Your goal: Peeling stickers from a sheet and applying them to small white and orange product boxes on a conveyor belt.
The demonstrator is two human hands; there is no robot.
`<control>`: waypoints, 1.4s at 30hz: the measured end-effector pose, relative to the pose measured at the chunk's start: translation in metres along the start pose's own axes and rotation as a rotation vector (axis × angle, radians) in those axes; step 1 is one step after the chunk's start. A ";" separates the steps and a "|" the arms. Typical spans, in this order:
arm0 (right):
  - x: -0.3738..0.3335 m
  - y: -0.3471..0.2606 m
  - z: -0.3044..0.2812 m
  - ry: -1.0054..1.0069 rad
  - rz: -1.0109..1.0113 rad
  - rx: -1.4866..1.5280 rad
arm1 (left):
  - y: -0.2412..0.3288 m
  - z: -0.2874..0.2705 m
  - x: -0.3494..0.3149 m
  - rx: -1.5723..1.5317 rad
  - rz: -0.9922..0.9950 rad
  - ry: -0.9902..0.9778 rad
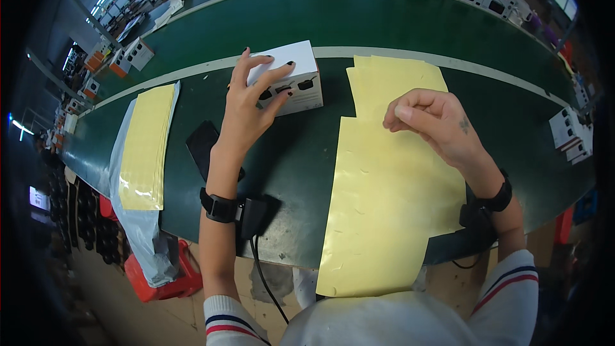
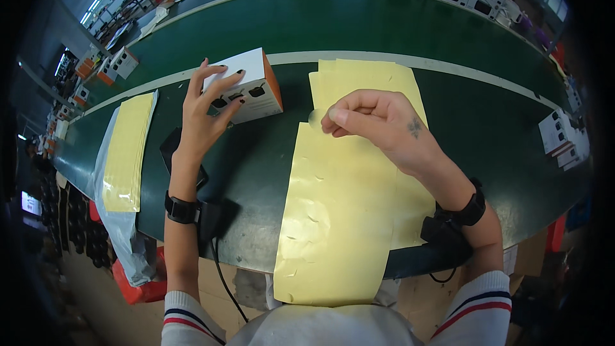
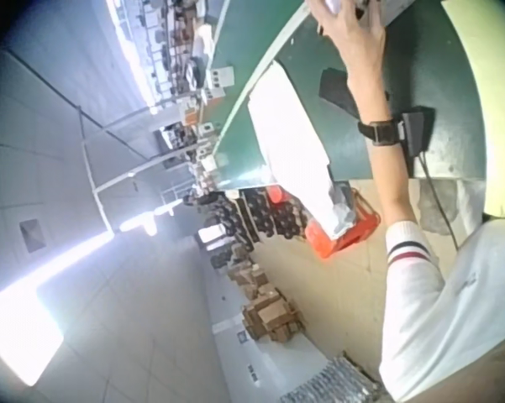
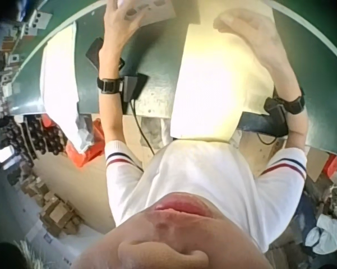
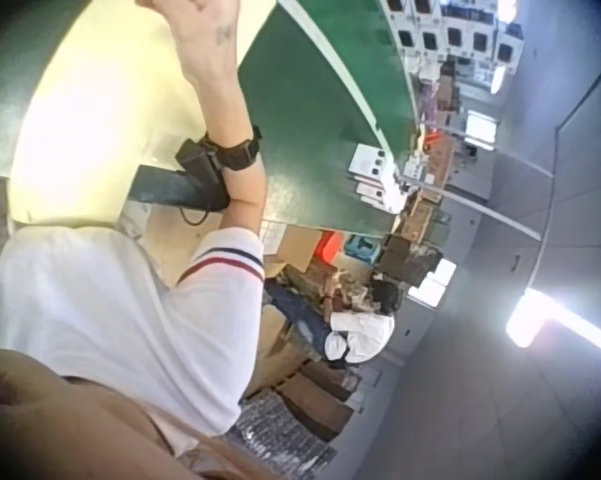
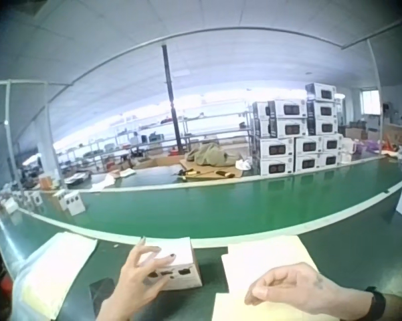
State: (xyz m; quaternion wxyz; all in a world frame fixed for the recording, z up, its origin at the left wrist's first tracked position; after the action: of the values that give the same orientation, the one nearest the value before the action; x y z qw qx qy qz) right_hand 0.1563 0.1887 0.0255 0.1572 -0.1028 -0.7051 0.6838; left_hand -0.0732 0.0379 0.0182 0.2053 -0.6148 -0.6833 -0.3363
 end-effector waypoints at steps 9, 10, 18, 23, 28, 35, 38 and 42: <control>-0.001 -0.001 0.014 -0.049 -0.004 0.079 | 0.013 -0.011 0.001 0.091 0.028 -0.093; -0.002 -0.002 0.013 -0.032 -0.018 0.062 | 0.017 -0.012 -0.001 0.074 0.034 -0.099; -0.030 -0.033 0.021 0.054 -0.509 -0.105 | 0.087 -0.012 -0.017 -0.381 0.230 -0.163; -0.046 -0.054 0.036 -0.143 -0.686 -0.662 | 0.107 0.001 -0.028 -0.589 0.211 -0.130; -0.062 -0.044 0.046 -0.203 -0.866 -0.834 | 0.105 0.010 -0.030 -0.732 0.181 -0.101; -0.063 -0.035 0.057 -0.294 -0.966 -1.048 | 0.103 0.009 -0.029 -0.711 0.212 -0.039; -0.061 -0.031 0.060 -0.267 -1.022 -1.077 | 0.101 0.011 -0.030 -0.715 0.208 -0.004; -0.060 -0.033 0.061 -0.261 -1.051 -1.129 | 0.101 0.010 -0.030 -0.714 0.199 -0.002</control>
State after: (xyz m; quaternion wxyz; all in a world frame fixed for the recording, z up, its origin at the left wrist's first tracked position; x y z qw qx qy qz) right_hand 0.1918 0.1087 0.0529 0.3001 0.2615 -0.9151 0.0642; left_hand 0.0320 0.0253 0.0112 0.0088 -0.7115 -0.4598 -0.5313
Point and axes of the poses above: each hand's wrist, its own x-axis towards the middle knuckle, its own z-axis out of the palm, y = z × x, the point moved 4 cm from there along x, towards the middle knuckle, and after that the axes turned 1 degree about -x, right-handed, at the moved point
